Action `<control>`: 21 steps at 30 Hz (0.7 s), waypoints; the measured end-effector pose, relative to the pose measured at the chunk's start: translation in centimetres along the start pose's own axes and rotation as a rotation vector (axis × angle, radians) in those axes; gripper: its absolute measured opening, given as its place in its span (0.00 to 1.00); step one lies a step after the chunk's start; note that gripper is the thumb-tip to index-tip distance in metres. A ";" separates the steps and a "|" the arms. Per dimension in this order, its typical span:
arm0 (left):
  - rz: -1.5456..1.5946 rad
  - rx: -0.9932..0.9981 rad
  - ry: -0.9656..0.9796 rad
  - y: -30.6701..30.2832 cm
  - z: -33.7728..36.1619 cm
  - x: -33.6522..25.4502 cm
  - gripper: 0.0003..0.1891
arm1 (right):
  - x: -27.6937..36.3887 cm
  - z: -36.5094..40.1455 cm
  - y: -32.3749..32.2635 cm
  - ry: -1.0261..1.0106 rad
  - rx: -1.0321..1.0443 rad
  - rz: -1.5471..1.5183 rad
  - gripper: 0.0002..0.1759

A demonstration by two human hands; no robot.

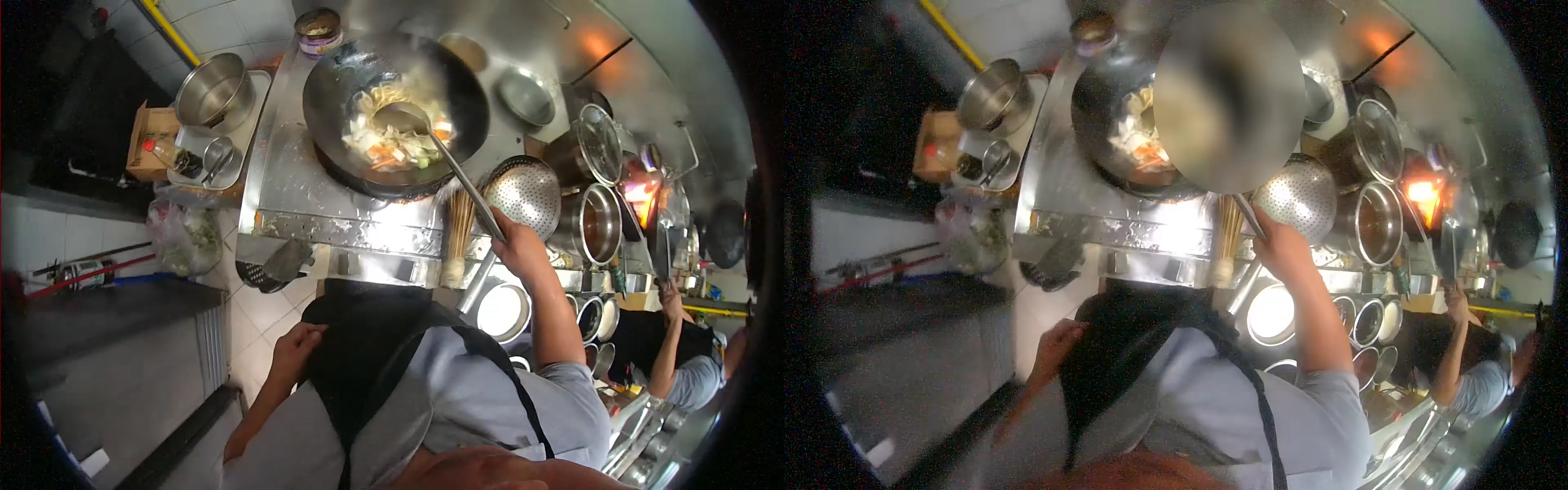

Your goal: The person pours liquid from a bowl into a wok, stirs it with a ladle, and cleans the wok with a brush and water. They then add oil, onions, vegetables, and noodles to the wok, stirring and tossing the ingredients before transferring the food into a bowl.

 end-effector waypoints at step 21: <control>0.244 0.830 0.184 -12.0 -6.5 2.1 0.34 | 9.3 7.7 10.1 0.491 -0.140 -0.201 0.28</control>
Point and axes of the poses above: each hand's wrist, its own z-axis away from the middle knuckle, its own y-axis out of the palm, x = y × z, the point moved 7 cm from there along -z, towards the middle knuckle, and after that the axes turned 11 degrees about y, right-handed, at the moved point
